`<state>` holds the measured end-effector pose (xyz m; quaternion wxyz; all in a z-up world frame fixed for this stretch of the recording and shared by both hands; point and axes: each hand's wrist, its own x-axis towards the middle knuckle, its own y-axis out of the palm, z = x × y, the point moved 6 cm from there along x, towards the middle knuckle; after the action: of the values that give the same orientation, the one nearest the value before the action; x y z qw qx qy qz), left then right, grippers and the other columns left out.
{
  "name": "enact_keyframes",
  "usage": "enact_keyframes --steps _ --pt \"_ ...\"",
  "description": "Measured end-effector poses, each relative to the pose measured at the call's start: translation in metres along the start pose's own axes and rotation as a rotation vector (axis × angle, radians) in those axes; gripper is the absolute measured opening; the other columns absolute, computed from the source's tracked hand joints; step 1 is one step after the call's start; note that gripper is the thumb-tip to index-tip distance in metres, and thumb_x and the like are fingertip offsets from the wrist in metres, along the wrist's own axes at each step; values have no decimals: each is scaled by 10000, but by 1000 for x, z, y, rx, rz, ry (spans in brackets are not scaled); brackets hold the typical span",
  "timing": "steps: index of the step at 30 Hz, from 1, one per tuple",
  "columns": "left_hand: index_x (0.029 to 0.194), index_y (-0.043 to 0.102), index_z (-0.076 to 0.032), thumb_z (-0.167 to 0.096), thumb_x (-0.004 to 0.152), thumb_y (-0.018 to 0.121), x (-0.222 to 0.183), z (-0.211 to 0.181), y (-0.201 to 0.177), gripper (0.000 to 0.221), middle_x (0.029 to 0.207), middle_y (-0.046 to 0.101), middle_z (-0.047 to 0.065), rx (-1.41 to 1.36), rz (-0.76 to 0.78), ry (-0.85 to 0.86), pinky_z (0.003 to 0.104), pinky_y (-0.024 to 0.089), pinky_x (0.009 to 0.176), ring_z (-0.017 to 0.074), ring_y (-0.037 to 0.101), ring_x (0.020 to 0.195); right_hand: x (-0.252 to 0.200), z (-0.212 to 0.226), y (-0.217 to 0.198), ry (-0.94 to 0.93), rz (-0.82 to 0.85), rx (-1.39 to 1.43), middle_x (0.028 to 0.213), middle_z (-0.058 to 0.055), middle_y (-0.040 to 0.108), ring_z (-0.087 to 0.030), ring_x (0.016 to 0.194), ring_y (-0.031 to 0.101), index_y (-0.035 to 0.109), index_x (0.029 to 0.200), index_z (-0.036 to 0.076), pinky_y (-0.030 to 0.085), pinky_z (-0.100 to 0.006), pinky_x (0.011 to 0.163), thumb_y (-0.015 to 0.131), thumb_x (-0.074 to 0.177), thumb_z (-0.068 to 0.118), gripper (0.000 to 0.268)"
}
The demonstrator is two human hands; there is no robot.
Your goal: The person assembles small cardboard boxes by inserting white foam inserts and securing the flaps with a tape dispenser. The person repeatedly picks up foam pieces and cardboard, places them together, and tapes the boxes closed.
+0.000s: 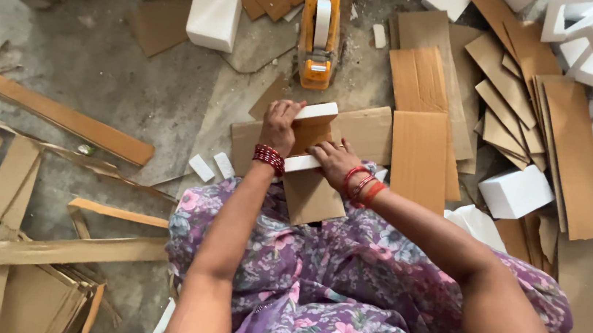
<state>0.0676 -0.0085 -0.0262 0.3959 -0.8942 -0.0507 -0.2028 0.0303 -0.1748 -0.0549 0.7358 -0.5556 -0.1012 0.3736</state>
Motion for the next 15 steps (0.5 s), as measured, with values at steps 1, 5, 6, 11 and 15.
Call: enact_keyframes --steps 1,5,6,11,15 --pt "1270 688 -134 101 756 525 1 3 0 588 1162 639 111 -16 -3 -11 453 421 1136 335 575 1164 5 -4 -7 -22 16 71 1376 -96 552 -345 1325 480 538 1381 167 310 -589 1132 713 889 344 551" --pt "1233 722 -147 110 751 521 4 10 -1 582 1096 646 102 -82 -18 -53 423 462 1073 332 589 1104 27 -42 -74 -2 -346 406 1305 -103 662 -321 1228 641 609 1377 156 517 -414 1055 738 922 297 493" --pt "1245 716 -143 108 747 526 4 8 0 589 1100 646 102 -75 -27 -29 439 452 1084 331 589 1105 33 -51 -87 -12 -400 339 1296 -123 670 -341 1195 649 619 1385 151 524 -409 1015 758 931 254 486" --pt "1234 706 -129 104 765 547 5 3 -5 547 1112 640 111 -56 -87 11 471 430 1107 342 573 1106 65 -55 -82 -181 -407 385 1355 -164 656 -355 1253 616 646 1359 117 504 -423 1035 776 869 110 508" --pt "1161 663 -70 18 750 604 6 6 3 425 1134 647 137 -97 -43 3 461 415 1019 386 547 1117 72 -68 -50 -77 -447 475 1289 -117 700 -297 1248 659 716 1275 145 535 -395 1059 796 801 83 485"
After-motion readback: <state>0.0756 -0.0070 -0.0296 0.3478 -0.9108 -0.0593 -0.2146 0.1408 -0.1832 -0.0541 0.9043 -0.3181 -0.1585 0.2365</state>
